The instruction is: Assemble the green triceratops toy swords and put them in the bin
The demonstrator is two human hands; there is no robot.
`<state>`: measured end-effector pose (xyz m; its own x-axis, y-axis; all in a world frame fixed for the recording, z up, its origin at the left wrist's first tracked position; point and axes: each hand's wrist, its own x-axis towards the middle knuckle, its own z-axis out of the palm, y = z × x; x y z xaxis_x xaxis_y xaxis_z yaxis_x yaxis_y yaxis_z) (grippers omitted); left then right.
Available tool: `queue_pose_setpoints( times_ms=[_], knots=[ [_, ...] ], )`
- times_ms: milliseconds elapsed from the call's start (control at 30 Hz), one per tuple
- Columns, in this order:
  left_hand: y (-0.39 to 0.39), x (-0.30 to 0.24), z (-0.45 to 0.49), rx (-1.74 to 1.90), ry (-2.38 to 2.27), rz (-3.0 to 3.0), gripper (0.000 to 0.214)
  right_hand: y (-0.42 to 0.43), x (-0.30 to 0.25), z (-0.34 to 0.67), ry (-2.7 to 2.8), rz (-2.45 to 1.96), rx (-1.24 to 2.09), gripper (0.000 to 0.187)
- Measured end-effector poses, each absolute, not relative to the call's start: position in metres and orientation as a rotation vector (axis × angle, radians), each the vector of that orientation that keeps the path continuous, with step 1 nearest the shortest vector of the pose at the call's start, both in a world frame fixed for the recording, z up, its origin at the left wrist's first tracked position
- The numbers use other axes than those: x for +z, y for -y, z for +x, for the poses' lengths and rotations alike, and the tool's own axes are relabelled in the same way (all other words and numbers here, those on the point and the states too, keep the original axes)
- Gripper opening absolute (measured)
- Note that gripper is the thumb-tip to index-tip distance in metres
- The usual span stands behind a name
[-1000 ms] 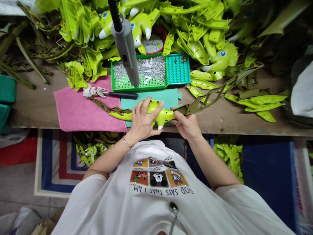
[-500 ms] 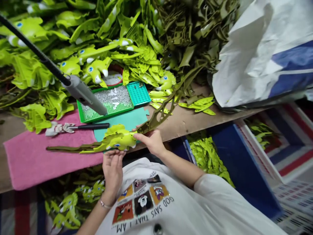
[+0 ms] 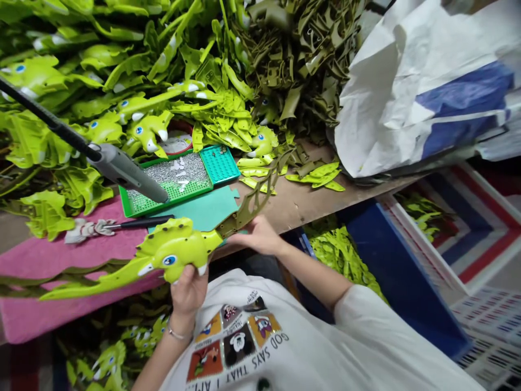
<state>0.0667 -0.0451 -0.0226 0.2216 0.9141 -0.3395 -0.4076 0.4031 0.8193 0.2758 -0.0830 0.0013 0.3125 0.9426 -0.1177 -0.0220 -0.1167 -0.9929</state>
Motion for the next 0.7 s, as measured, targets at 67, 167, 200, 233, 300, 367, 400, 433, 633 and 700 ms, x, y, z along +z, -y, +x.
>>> queue_pose_setpoints(
  times_ms=[67, 167, 200, 233, 300, 367, 400, 433, 633, 700],
  knots=[
    [0.034, -0.018, 0.056, 1.041, -0.963, 0.65, 0.041, 0.086, -0.003, 0.325, 1.023, -1.822, 0.51, 0.026],
    [0.023, -0.02, 0.039, 1.041, -1.009, 0.643, 0.043, 0.092, -0.011, 0.402, 0.904, -2.365, -0.147, 0.041],
    [0.021, -0.023, 0.035, 1.027, -1.017, 0.64, 0.042, 0.093, -0.014, 0.421, 0.852, -2.509, -0.219, 0.048],
    [0.019, -0.026, 0.032, 1.01, -1.022, 0.634, 0.041, 0.094, -0.019, 0.437, 0.831, -2.624, -0.226, 0.051],
    [0.018, -0.032, 0.03, 0.983, -1.022, 0.606, 0.038, 0.095, -0.027, 0.456, 0.872, -2.765, -0.185, 0.051],
    [0.018, -0.036, 0.032, 0.972, -1.019, 0.572, 0.038, 0.095, -0.033, 0.464, 0.966, -2.804, -0.177, 0.046],
    [0.018, -0.038, 0.033, 0.971, -1.018, 0.559, 0.039, 0.096, -0.034, 0.467, 1.001, -2.805, -0.198, 0.043],
    [0.018, -0.039, 0.034, 0.971, -1.018, 0.552, 0.04, 0.096, -0.034, 0.469, 1.025, -2.801, -0.226, 0.042],
    [0.022, -0.037, 0.04, 0.986, -1.065, 0.547, 0.046, 0.089, -0.01, 0.444, 1.111, -2.627, -0.41, 0.036],
    [0.025, -0.034, 0.045, 0.972, -1.058, 0.541, 0.048, 0.078, -0.005, 0.401, 1.253, -2.468, -0.365, 0.033]
  ],
)
